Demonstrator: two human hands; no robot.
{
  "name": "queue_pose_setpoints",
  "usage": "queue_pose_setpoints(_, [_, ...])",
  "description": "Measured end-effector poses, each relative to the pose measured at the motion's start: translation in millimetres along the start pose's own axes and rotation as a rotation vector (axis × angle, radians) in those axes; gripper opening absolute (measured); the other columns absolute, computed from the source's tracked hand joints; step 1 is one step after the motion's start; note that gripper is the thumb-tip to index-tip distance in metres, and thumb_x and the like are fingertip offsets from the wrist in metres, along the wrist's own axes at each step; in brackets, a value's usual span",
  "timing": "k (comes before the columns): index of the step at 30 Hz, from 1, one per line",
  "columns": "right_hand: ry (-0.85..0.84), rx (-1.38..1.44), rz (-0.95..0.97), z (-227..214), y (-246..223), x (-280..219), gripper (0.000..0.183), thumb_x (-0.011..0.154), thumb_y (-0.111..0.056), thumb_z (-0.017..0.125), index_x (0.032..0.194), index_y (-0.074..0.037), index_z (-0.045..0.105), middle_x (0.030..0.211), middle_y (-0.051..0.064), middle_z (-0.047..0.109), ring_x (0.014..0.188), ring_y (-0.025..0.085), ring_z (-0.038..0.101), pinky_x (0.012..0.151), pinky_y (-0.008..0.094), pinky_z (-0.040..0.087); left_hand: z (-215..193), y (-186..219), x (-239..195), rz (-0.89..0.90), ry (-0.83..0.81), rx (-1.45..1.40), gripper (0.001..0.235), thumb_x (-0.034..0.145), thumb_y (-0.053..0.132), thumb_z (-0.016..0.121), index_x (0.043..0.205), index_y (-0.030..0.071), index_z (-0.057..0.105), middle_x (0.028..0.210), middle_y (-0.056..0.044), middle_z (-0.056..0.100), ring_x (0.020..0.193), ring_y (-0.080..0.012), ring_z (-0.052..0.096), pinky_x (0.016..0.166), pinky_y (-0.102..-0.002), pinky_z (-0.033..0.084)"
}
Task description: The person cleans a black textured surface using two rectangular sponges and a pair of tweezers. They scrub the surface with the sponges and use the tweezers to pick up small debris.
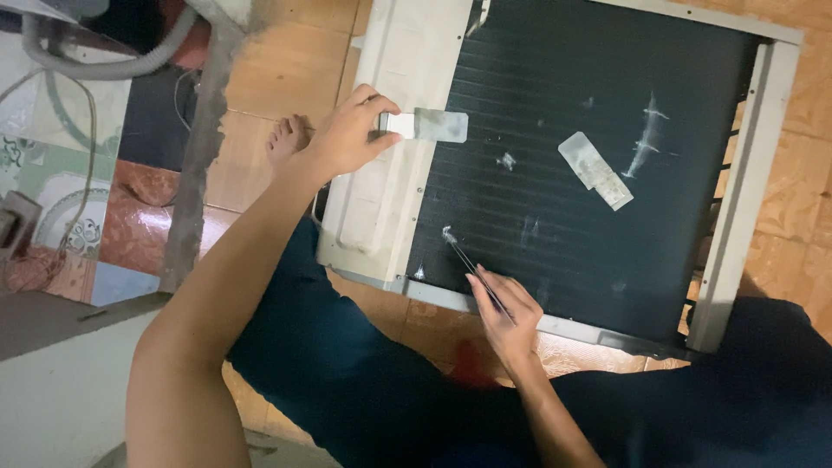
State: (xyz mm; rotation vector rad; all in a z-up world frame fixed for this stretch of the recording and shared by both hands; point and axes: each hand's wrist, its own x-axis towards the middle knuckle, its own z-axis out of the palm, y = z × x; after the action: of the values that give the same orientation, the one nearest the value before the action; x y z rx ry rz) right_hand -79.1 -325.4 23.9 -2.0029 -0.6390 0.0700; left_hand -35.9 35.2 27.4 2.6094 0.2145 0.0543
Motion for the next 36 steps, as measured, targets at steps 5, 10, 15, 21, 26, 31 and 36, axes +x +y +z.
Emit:
queue_pose_setpoints(5, [0.029,0.069,0.013,1.2,-6.2,5.2,0.022,0.083,0.002,0.081,0.104,0.007,0.076,0.103,0.015,0.079,0.081,0.018,0.074,0.074,0.024,0.059,2.2,-3.5,-1.7,0.06,0.046,-0.041,0.032,0.093,0.021,0.076,0.121,0.012,0.065,0.113,-0.005,0.053,0.088,-0.0242,0.061,0.08,-0.038,0.052])
queue_pose_setpoints(10, [-0.007,0.085,-0.003,4.5,2.1,6.3,0.022,0.084,0.001,0.08,0.106,0.004,0.077,0.103,0.014,0.08,0.08,0.017,0.074,0.072,0.025,0.059,0.6,-1.5,-1.3,0.045,0.037,-0.046,0.034,0.092,0.019,0.077,0.123,0.012,0.065,0.114,-0.005,0.053,0.086,-0.0227,0.064,0.078,-0.038,0.053])
queue_pose_setpoints(15, [-0.02,0.072,-0.022,4.1,-6.3,10.1,0.027,0.085,0.002,0.079,0.111,0.005,0.075,0.094,0.012,0.08,0.072,0.014,0.067,0.068,0.024,0.053,1.1,-2.0,-0.7,0.011,0.011,-0.013,0.033,0.094,0.022,0.076,0.124,0.013,0.064,0.115,-0.004,0.053,0.086,-0.0214,0.062,0.081,-0.037,0.053])
queue_pose_setpoints(21, [0.016,0.076,-0.005,5.4,-2.4,8.4,0.024,0.083,0.003,0.081,0.107,0.006,0.076,0.101,0.013,0.08,0.075,0.015,0.071,0.07,0.024,0.057,-1.0,0.2,-0.6,0.034,0.026,-0.035,0.033,0.092,0.019,0.077,0.122,0.011,0.066,0.113,-0.005,0.055,0.085,-0.0215,0.064,0.081,-0.036,0.053])
queue_pose_setpoints(26, [-0.012,0.051,-0.012,4.8,0.5,7.8,0.024,0.083,0.001,0.081,0.107,0.004,0.076,0.104,0.013,0.08,0.081,0.017,0.074,0.076,0.025,0.06,-3.2,3.2,-2.2,0.023,0.015,-0.053,0.034,0.092,0.015,0.076,0.124,0.011,0.065,0.115,-0.005,0.054,0.09,-0.0223,0.068,0.082,-0.036,0.054])
queue_pose_setpoints(31, [0.067,0.079,-0.034,5.6,-2.2,9.0,0.023,0.082,0.002,0.082,0.103,0.008,0.076,0.1,0.013,0.079,0.078,0.017,0.072,0.072,0.024,0.057,1.9,-4.5,-0.3,0.109,0.057,-0.145,0.034,0.09,0.006,0.076,0.121,0.008,0.064,0.113,-0.007,0.053,0.093,-0.0237,0.062,0.088,-0.036,0.055])
queue_pose_setpoints(36, [0.185,0.154,-0.061,6.1,8.5,9.2,0.009,0.082,-0.002,0.086,0.089,-0.001,0.08,0.083,0.017,0.08,0.072,0.039,0.077,0.064,0.044,0.059,8.4,-16.7,7.0,-0.035,0.012,-0.062,0.041,0.085,0.018,0.084,0.122,0.016,0.066,0.109,-0.007,0.06,0.093,-0.0319,0.07,0.084,-0.044,0.055])
